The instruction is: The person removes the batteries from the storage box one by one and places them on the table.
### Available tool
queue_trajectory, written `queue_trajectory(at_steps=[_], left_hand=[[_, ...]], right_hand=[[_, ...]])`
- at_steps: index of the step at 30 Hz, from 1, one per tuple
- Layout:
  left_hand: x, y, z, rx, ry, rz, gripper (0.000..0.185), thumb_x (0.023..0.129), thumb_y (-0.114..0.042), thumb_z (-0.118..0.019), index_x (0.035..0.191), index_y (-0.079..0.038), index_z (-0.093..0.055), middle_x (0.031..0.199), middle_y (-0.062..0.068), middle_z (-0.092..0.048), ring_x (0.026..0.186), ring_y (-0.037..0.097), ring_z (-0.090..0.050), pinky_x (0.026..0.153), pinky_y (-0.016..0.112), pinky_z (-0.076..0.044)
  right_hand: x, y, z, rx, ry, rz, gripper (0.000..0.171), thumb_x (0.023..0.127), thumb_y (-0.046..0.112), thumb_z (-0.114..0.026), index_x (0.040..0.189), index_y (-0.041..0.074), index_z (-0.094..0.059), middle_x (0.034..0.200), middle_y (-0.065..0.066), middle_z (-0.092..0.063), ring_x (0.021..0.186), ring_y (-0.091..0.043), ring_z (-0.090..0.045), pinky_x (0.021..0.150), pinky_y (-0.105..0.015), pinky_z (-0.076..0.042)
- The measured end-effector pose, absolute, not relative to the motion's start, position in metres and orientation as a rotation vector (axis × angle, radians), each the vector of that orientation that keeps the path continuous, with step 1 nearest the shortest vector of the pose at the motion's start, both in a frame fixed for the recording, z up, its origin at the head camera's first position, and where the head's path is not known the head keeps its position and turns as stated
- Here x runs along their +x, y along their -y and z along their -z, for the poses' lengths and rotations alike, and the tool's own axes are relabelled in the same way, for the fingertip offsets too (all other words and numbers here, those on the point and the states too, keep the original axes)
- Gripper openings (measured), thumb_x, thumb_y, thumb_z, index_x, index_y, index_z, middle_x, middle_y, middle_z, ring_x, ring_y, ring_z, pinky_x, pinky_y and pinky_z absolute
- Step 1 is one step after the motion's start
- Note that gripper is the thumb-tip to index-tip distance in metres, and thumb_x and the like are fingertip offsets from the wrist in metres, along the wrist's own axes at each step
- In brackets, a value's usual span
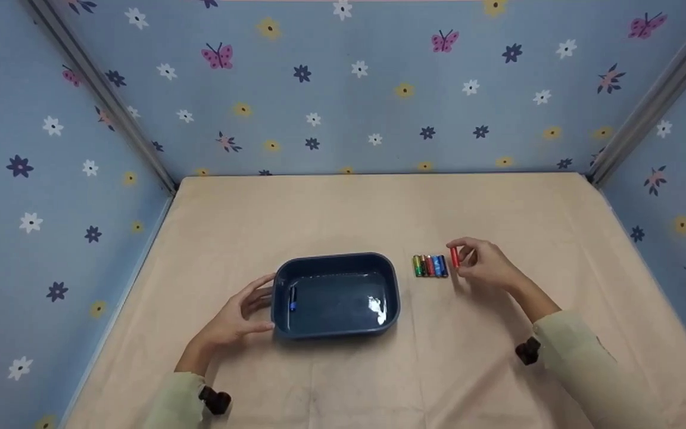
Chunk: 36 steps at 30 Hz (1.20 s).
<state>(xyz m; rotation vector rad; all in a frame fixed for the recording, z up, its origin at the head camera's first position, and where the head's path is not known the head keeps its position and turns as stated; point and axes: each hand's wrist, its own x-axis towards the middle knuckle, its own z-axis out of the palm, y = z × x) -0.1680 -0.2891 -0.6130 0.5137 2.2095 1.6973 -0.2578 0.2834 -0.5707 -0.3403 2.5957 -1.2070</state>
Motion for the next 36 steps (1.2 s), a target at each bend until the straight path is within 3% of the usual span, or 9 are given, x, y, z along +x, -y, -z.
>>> queue_trajectory(at_steps=[8,21,36], left_hand=[[-0.168,0.288,0.613,0.479,-2.212,-1.689,0.103,0.094,-0.006,-0.090,0.179,-0.014,-0.031,0.175,0.027,-0.048,0.161,0.052,-0.049,0.121,0.012,-0.045],[-0.169,0.289,0.615,0.465,-2.228,-1.666,0.103,0.095,-0.007,-0.090,0.179,-0.013,-0.030,0.175,0.027,-0.048,0.161,0.053,-0.049,0.120,0.011,-0.045],[-0.168,0.287,0.614,0.455,-2.232,-1.673,0.103,0.094,-0.008,-0.091,0.179,-0.016,-0.032,0.176,0.025,-0.049,0.162,0.052,-0.049,0.120,0.011,-0.044]], right_hand=[[-0.261,-0.286,0.583,-0.241,-2.550,1.224,0.060,0.094,-0.005,-0.075,0.153,0.003,-0.065,0.121,-0.022,-0.069,0.101,-0.025,-0.059,0.077,-0.026,-0.052],[-0.263,-0.281,0.592,-0.346,-2.535,1.188,0.058,0.091,-0.006,-0.076,0.148,-0.003,-0.067,0.115,-0.023,-0.072,0.096,-0.022,-0.058,0.078,-0.024,-0.048],[-0.264,-0.282,0.593,-0.326,-2.503,1.197,0.063,0.095,-0.003,-0.077,0.155,-0.003,-0.061,0.118,-0.023,-0.070,0.098,-0.022,-0.058,0.077,-0.023,-0.050]])
